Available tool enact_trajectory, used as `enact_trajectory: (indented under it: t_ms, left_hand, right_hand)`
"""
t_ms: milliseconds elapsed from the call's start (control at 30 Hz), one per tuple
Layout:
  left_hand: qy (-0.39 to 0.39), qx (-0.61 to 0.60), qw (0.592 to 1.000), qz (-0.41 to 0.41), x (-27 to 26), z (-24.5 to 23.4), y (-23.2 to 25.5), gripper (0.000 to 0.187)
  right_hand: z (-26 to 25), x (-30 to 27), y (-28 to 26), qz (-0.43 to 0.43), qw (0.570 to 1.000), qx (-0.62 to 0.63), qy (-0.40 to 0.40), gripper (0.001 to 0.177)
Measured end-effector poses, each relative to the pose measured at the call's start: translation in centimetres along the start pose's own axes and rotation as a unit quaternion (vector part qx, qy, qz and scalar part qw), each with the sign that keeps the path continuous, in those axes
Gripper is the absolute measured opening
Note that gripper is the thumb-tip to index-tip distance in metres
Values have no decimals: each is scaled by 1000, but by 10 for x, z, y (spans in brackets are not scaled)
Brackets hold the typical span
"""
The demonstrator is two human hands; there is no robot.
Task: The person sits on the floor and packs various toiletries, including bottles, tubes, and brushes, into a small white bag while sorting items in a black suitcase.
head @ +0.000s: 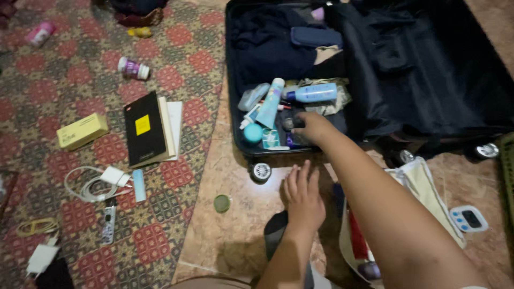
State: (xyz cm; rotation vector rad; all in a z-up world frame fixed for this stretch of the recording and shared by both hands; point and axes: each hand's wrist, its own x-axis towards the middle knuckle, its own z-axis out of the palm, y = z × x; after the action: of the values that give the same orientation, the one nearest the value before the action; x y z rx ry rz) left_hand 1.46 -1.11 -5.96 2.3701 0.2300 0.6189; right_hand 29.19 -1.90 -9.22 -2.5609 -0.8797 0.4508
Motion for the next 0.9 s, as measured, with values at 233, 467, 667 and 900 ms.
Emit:
enact_trajectory:
  t_ms: [233, 467, 667, 900]
  left_hand:
    - [-2, 7, 1000, -29, -12, 46, -24, 38]
    - [54, -35, 998, -1, -2, 6, -5, 58]
    - [30, -20, 999, 0, 6, 3, -6, 64]
    - [53, -19, 997, 50, 14, -19, 23, 56]
  right_hand:
    - [18, 2, -34, -11, 999, -52, -1, 55]
    - [-51, -60, -81, -104, 953, 76, 274, 60]
    - [-110, -270, -42, 86, 900, 323, 280, 37]
    - [-43, -413, 72, 302, 805, 397, 321, 31]
